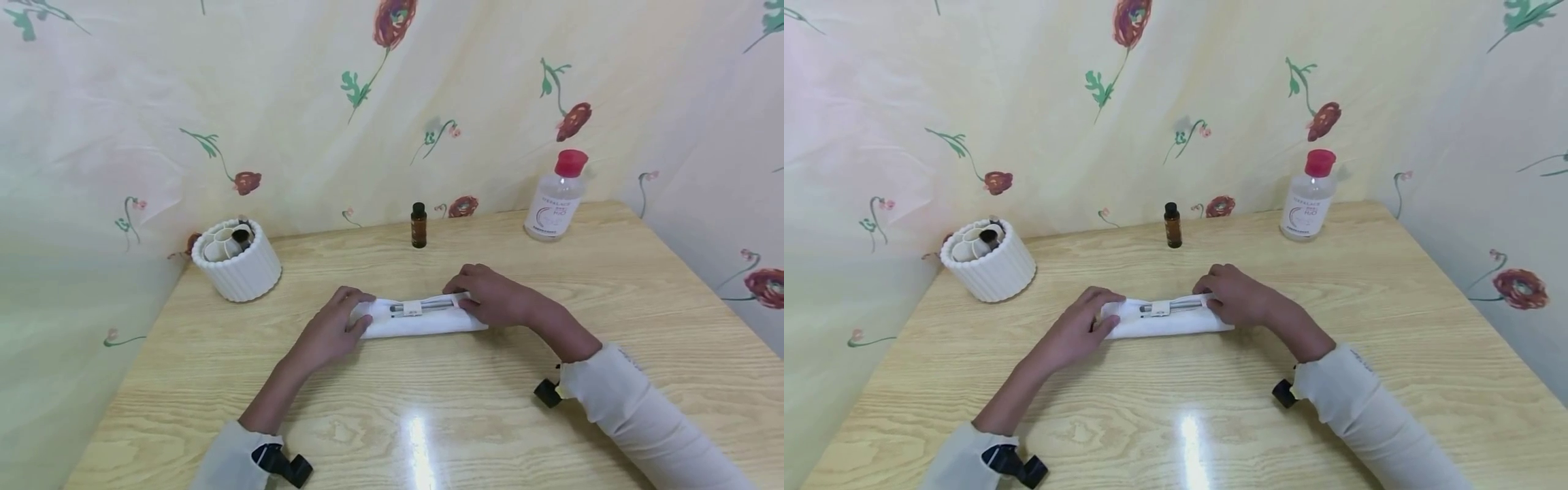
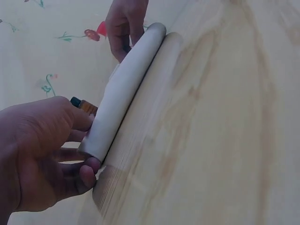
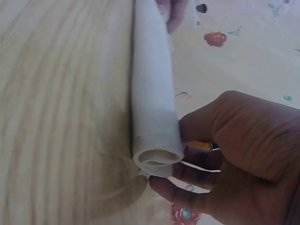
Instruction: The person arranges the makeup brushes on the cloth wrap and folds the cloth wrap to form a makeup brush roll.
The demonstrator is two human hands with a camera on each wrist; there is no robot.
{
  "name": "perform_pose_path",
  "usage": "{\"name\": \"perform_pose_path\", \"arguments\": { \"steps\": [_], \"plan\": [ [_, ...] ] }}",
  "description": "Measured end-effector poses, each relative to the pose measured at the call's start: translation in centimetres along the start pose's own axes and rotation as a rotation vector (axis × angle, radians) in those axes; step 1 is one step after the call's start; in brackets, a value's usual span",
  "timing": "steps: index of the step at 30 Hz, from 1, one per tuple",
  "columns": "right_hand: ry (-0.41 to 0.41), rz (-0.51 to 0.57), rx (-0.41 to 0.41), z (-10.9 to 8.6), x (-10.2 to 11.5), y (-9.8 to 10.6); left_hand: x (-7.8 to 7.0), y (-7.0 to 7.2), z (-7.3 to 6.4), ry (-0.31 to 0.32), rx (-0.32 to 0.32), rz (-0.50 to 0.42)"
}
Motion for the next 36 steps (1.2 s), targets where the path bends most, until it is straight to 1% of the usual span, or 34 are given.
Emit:
{"name": "perform_pose_path", "arguments": {
  "steps": [2,6,13,20,23,26,29,31,33,36],
  "plan": [
    [-0.01,-0.041,-0.026,0.0,0.1,0.0,-0.1,0.1,0.0,-0.005,-0.01,-0.013],
    [-0.005,-0.111,-0.073,-0.1,0.6,0.1,-0.1,0.2,-0.1,-0.038,-0.034,-0.017],
    [0.01,-0.161,-0.109,-0.3,1.5,0.1,0.2,0.2,-0.3,-0.08,-0.065,-0.021],
    [0.049,-0.24,-0.182,-0.4,1.8,-0.2,0.4,-0.2,0.1,-0.098,-0.11,-0.017],
    [0.062,-0.265,-0.204,-0.3,1.8,-0.5,0.5,-0.3,0.2,-0.121,-0.13,-0.01],
    [0.095,-0.331,-0.248,-0.5,2.2,-0.6,0.6,-0.3,0.3,-0.145,-0.134,-0.012],
    [0.14,-0.42,-0.321,-0.8,2.6,-0.9,0.7,-0.4,0.3,-0.168,-0.121,-0.02],
    [0.156,-0.46,-0.365,-1.0,2.7,-1.0,0.7,-0.4,0.2,-0.185,-0.117,-0.015],
    [0.159,-0.46,-0.387,-1.2,2.7,-1.1,0.8,-0.5,0.1,-0.197,-0.115,0.013],
    [0.13,-0.404,-0.368,-1.6,2.6,-1.3,0.9,-0.7,-0.1,-0.212,-0.116,0.057]
  ]
}}
Point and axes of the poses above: each hand's wrist, its own z-axis towards the middle knuckle, its own y-axis out of the back of the hand, x = y × z, the point moved 1 cm from there along z, towards the middle knuckle, and after that the axes turned 12 degrees about -z, right-handed, at the moved point
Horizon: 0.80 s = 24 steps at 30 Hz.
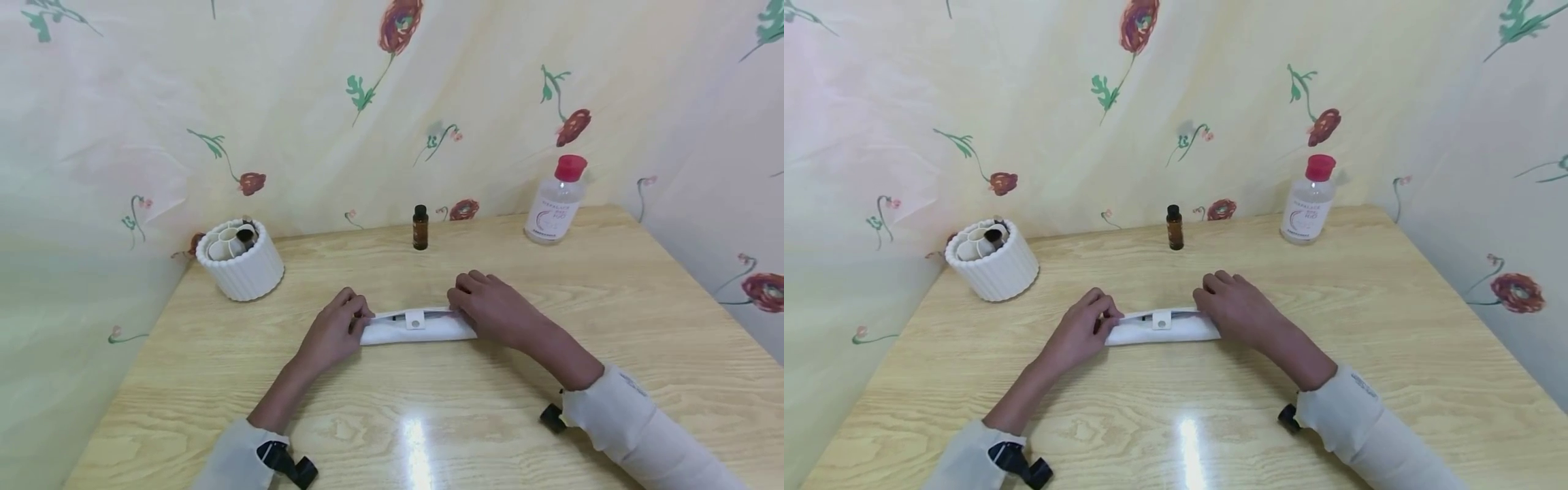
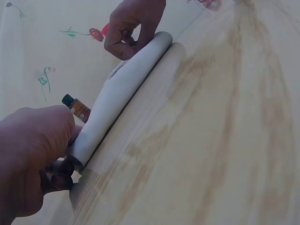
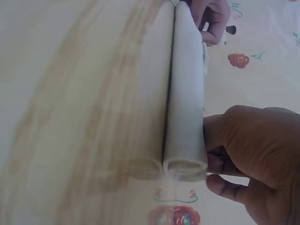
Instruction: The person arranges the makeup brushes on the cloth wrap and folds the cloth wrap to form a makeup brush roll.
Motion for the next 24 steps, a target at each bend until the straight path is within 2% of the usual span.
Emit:
{"name": "perform_pose_path", "arguments": {
  "steps": [7,12,18,24],
  "plan": [
    [-0.115,0.193,0.147,-1.5,-0.3,0.9,0.0,-0.1,-0.5,-0.012,-0.015,0.022],
    [-0.157,0.286,0.198,-2.5,0.0,2.0,-0.1,-0.1,-0.5,-0.043,-0.011,0.034],
    [-0.172,0.307,0.147,-2.7,0.8,1.7,0.0,-0.2,-0.4,-0.054,-0.017,0.03],
    [-0.152,0.25,0.046,-3.2,1.2,1.2,-0.1,-0.2,-0.2,-0.063,0.003,0.028]
  ]
}}
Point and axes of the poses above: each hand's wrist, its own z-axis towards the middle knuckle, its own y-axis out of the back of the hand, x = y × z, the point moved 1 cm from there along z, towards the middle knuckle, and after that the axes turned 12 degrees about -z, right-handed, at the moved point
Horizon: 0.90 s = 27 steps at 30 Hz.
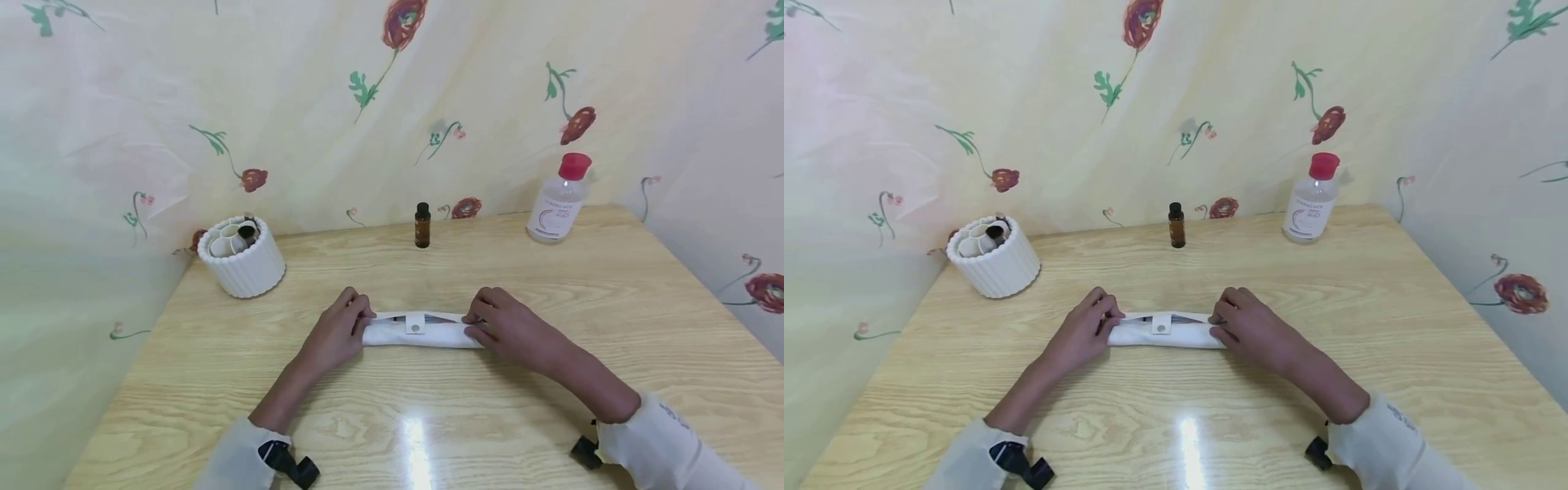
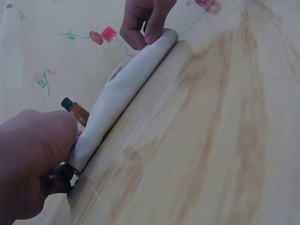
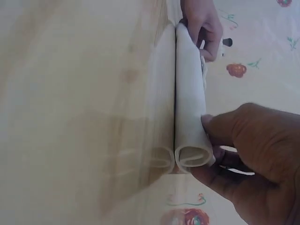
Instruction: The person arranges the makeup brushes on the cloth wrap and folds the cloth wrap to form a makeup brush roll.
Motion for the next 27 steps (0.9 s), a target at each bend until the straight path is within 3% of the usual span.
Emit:
{"name": "perform_pose_path", "arguments": {
  "steps": [4,18,27],
  "plan": [
    [0.027,-0.05,-0.045,-0.1,-0.1,0.0,-0.1,0.2,0.3,-0.035,0.008,0.006],
    [0.035,-0.059,-0.062,-0.5,-0.3,0.2,0.0,0.7,0.6,-0.134,0.095,0.064],
    [0.138,-0.128,-0.05,-1.4,0.1,0.6,-1.5,2.1,-0.7,-0.069,0.222,0.202]
  ]
}}
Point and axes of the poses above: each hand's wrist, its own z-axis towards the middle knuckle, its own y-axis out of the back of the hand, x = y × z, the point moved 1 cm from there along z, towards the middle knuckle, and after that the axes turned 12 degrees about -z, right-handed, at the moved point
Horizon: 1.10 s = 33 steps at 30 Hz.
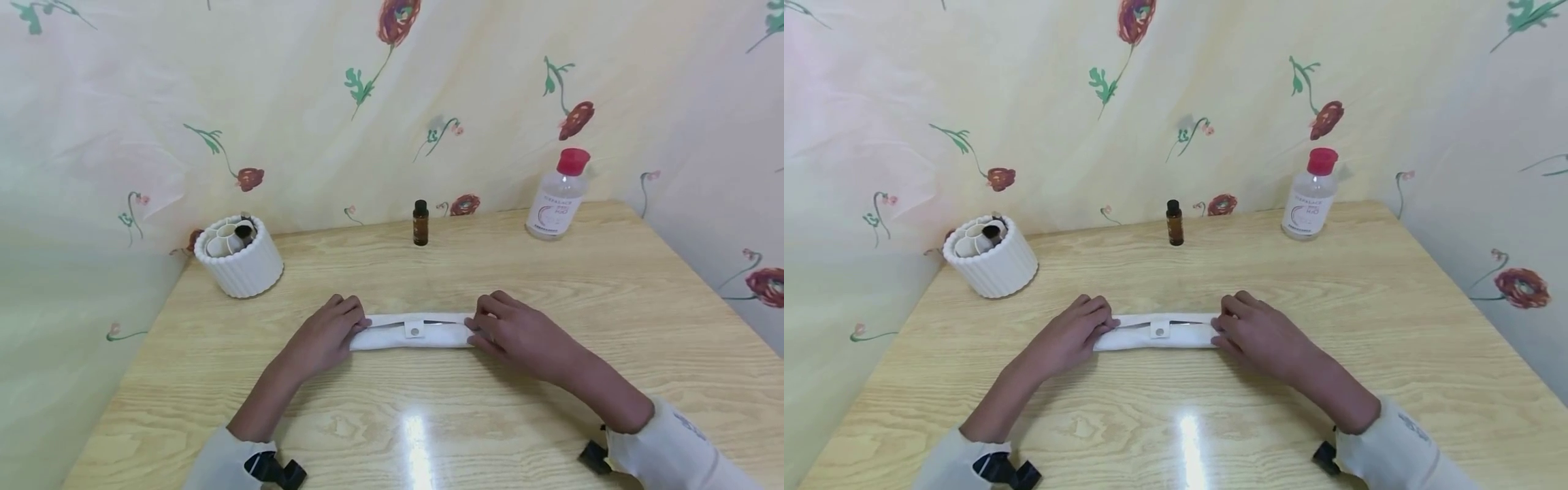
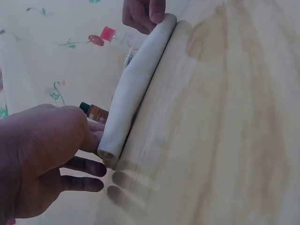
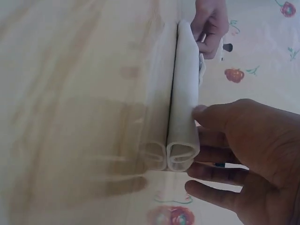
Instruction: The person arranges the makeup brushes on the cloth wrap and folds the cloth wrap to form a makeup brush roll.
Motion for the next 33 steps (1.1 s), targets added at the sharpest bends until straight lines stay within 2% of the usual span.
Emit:
{"name": "perform_pose_path", "arguments": {
  "steps": [5,8,14,24,27,33],
  "plan": [
    [0.008,-0.037,0.02,-0.1,0.3,0.2,-1.6,0.3,-0.3,-0.035,0.059,0.145],
    [-0.007,-0.034,0.015,-0.2,0.4,0.0,-1.9,0.0,-0.4,-0.045,0.068,0.18],
    [-0.024,-0.016,0.018,-0.1,0.5,-0.2,-1.2,-0.2,-0.4,0.0,0.044,0.094],
    [-0.014,0.011,-0.014,0.5,-0.1,-0.1,-0.8,-0.1,0.0,-0.063,-0.072,0.011],
    [-0.012,0.023,-0.011,0.7,-0.3,-0.2,-0.6,-0.4,0.2,-0.038,-0.098,-0.034],
    [-0.03,0.035,0.027,1.2,-0.6,-0.4,-0.2,-1.1,0.6,0.062,-0.149,-0.138]
  ]
}}
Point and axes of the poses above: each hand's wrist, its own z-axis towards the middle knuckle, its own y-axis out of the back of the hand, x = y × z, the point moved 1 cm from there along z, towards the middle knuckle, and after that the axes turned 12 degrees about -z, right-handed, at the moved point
